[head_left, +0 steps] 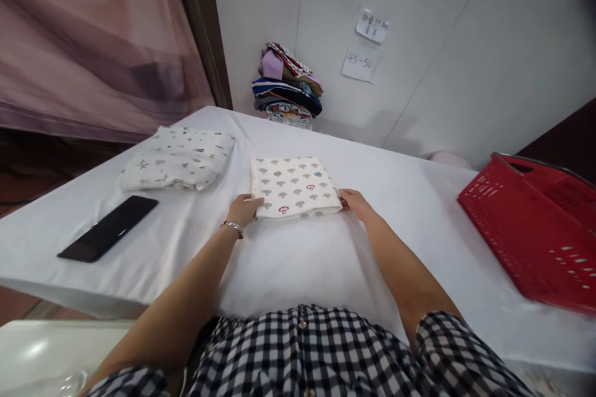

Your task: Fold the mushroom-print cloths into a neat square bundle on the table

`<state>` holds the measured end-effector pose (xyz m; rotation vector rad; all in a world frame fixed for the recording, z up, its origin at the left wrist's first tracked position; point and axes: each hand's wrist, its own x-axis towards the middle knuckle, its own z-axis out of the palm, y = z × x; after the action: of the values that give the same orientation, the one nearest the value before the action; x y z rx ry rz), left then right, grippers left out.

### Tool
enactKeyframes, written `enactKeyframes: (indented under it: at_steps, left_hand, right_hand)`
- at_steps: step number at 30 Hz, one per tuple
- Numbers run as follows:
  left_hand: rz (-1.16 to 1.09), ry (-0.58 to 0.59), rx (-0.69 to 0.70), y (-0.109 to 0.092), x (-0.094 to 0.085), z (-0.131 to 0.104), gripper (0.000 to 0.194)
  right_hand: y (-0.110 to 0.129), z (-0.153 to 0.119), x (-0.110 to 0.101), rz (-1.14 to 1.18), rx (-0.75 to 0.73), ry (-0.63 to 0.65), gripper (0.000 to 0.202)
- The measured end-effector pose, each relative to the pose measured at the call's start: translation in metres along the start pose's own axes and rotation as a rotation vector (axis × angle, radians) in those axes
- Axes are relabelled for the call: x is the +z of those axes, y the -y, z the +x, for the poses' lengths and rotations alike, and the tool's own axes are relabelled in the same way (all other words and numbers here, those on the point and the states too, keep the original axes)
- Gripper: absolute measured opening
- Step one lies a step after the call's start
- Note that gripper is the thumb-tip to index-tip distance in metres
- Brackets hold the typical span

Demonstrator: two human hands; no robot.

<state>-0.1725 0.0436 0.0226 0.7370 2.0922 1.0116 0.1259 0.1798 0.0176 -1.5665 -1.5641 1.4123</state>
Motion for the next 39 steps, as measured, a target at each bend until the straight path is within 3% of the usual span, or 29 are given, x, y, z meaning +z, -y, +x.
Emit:
enactKeyframes:
  at_steps: [3, 10, 15, 19, 24, 28, 34, 39]
  left_hand:
    - [-0.102, -0.013, -0.037, 0.001, 0.003, 0.004, 0.046]
    - [0.056, -0.010, -0.005, 0.008, 0.000, 0.009, 0.026]
    - [0.068, 0.039, -0.009, 0.002, 0.003, 0.004, 0.024]
    - [0.037, 0.089, -0.055, 0.003, 0.008, -0.001, 0.025]
    - [0.036, 0.098, -0.045, 0.008, 0.007, 0.001, 0.024]
    - [0.149, 0.045, -0.008, 0.007, 0.003, 0.001, 0.034]
    - [0.344, -0.050, 0.064, -0.005, 0.006, 0.000, 0.054]
    - [0.291, -0.076, 0.036, -0.017, 0.011, 0.018, 0.063]
  right_hand:
    - [-0.001, 0.005, 0.001, 0.025, 0.025, 0.043, 0.032]
    - [0.002, 0.015, 0.007, -0.204, -0.031, 0.002, 0.072]
    - [0.002, 0.014, 0.008, -0.141, -0.120, 0.002, 0.073]
    - [-0.002, 0.014, 0.005, -0.148, -0.060, -0.002, 0.073]
    - [0.005, 0.019, -0.001, -0.304, -0.034, 0.093, 0.082]
    - [0.022, 0.029, 0.000, -0.361, -0.056, 0.097, 0.084]
    - [0.036, 0.065, 0.020, -0.413, -0.061, 0.021, 0.083]
    - [0.052, 0.093, 0.039, -0.461, -0.090, -0.062, 0.076]
